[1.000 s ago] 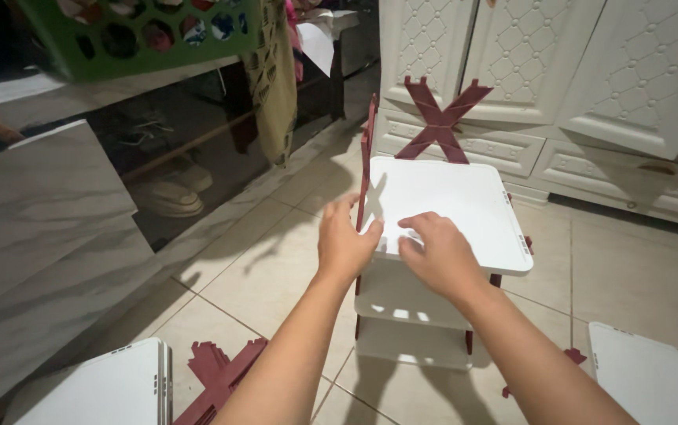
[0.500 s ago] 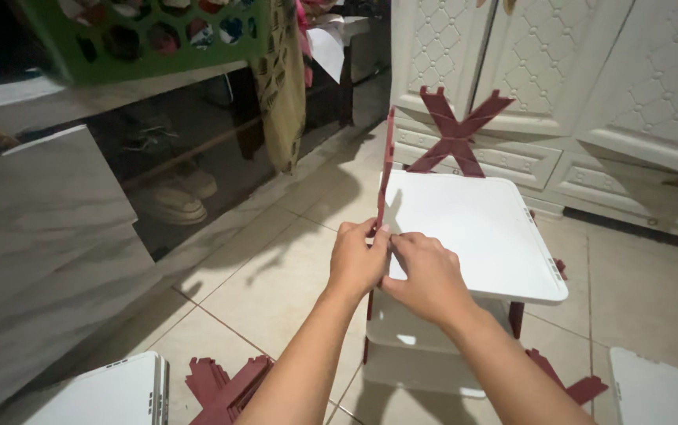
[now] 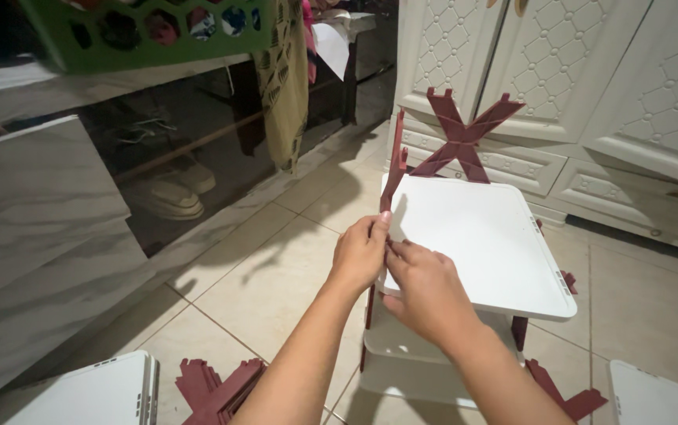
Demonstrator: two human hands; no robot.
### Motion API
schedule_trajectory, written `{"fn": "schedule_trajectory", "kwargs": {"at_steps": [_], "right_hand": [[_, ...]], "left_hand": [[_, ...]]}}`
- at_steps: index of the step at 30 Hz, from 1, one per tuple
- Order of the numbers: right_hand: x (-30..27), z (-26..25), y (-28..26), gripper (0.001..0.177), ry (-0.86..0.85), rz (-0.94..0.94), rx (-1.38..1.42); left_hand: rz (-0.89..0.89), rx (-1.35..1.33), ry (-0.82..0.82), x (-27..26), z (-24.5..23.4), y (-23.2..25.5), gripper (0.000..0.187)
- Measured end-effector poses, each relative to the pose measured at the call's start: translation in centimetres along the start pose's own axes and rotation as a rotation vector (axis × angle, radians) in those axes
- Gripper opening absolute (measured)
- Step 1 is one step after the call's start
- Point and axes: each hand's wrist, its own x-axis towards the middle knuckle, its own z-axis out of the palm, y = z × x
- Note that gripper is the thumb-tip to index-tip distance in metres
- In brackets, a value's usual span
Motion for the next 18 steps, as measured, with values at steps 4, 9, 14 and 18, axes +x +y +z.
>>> {"fn": "schedule_trajectory", "kwargs": {"at_steps": [4,9,14,18], "right_hand": [[-0.7,1.5,0.1,0.054,0.144,-0.104,-0.111],[-1.0,2.5,0.7,0.053,0.122,-0.118,-0.099],[-1.2,2.9,0.6,0.047,0.156,-0.112,-0.175],[-1.3,3.2,0.6,0.047,0.146,-0.115,-0.215]], "left_hand": [[0.06,0.057,0.033,-0.1,0.1,0.4,0.051],[0.074,0.148,0.026,-0.1,0.1,0.6,0.056],[0.037,0.068,0.013,0.1,0.2,0.5,0.054],[0.03,0.056,0.045,0.2,0.4,0.1,0.054]]}}
